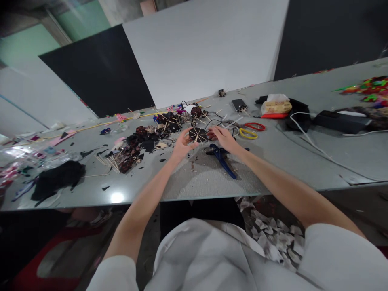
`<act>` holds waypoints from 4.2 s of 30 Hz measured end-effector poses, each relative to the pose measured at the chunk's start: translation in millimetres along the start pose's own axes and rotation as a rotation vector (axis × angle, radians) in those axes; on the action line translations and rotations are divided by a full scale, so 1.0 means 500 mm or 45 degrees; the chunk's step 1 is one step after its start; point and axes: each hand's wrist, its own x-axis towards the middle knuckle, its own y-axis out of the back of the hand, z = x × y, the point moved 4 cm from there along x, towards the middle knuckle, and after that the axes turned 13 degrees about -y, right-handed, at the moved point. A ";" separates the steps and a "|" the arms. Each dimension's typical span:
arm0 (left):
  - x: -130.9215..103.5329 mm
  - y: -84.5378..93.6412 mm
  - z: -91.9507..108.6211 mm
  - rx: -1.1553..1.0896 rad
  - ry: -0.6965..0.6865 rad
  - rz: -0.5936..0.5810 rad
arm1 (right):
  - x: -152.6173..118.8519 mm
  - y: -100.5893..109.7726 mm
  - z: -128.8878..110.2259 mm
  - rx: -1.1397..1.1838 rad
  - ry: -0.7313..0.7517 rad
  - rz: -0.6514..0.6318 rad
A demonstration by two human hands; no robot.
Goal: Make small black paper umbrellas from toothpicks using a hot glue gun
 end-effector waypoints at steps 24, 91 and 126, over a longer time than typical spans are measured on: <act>-0.012 0.002 0.034 0.533 -0.212 0.012 | -0.030 -0.079 -0.008 0.576 -0.268 -0.280; -0.016 0.007 0.017 0.497 -0.119 -0.022 | -0.029 -0.072 0.004 0.564 -0.282 -0.339; -0.017 -0.001 0.029 0.592 -0.241 -0.109 | -0.020 -0.073 0.022 0.445 -0.243 -0.320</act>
